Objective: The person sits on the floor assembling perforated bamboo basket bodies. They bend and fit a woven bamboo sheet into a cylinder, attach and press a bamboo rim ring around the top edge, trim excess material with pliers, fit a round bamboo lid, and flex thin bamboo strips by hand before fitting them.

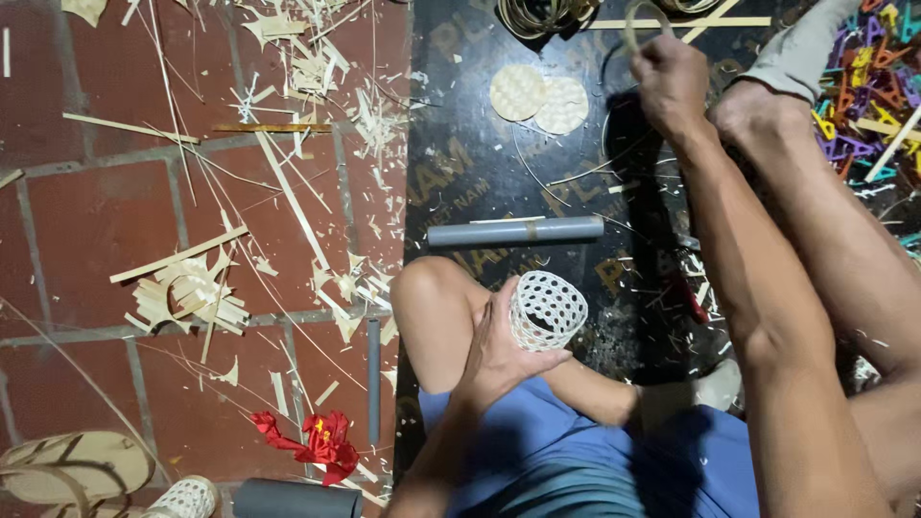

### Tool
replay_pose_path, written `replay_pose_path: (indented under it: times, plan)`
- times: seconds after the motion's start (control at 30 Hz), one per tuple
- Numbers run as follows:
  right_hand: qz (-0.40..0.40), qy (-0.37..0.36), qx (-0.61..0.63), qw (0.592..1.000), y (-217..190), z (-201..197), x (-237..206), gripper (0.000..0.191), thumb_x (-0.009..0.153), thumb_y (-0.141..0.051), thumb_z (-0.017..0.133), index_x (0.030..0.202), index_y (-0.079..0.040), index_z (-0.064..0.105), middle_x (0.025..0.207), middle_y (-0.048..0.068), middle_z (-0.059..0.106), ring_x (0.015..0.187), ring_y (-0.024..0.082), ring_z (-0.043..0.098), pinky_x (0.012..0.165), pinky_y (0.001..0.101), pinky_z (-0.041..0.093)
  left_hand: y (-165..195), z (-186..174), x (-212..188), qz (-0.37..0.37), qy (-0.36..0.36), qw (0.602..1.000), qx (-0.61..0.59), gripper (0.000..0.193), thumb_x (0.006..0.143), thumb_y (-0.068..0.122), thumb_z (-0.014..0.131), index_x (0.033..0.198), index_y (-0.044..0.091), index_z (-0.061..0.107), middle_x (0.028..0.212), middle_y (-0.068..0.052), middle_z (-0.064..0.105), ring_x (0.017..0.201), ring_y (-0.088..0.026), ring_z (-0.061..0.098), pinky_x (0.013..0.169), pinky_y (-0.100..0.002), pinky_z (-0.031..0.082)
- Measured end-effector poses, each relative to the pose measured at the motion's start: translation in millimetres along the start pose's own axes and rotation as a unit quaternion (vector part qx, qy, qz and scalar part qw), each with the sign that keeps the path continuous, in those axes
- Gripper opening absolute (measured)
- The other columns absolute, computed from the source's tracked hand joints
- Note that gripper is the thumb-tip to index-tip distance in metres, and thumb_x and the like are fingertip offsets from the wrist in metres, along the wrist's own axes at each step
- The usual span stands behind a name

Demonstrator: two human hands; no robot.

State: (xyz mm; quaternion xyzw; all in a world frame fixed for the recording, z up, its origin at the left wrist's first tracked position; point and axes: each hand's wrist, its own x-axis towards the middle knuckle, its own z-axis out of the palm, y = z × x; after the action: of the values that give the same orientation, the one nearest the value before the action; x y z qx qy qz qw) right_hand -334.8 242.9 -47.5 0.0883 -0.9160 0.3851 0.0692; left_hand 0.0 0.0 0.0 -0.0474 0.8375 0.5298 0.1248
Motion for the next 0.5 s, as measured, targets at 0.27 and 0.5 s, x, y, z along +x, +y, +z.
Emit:
replay_pose_path:
  times: [0.27, 0.5]
  plan:
    - [0.157, 0.050, 0.479, 0.862, -88.0, -124.3, -161.0, 0.025, 0.109, -0.008, 0.062, 0.130, 0.004, 0.068, 0.087, 0.004, 0.067, 0.061, 0.007, 0.052, 0.051, 0.0210, 0.037, 8.2, 21.1, 15.5, 0.142, 0.044, 0.989, -0.017, 0.118, 0.057, 0.037, 0.097, 0.152, 0.002, 0.037, 0.141, -0.024, 0.058, 0.130, -0.040, 0.060, 0.111, -0.046, 0.048]
    - [0.152, 0.002, 0.339, 0.929, -127.9, -127.2, -253.8, 0.021, 0.115, -0.008, 0.059, 0.126, 0.005, 0.070, 0.091, 0.002, 0.067, 0.070, 0.003, 0.052, 0.061, 0.0184, 0.039, 28.8, 40.1, 17.8, 0.204, 0.049, 0.972, 0.110, 0.122, 0.060, 0.050, 0.096, 0.153, 0.004, 0.032, 0.134, -0.016, 0.057, 0.128, -0.034, 0.055, 0.105, -0.050, 0.036]
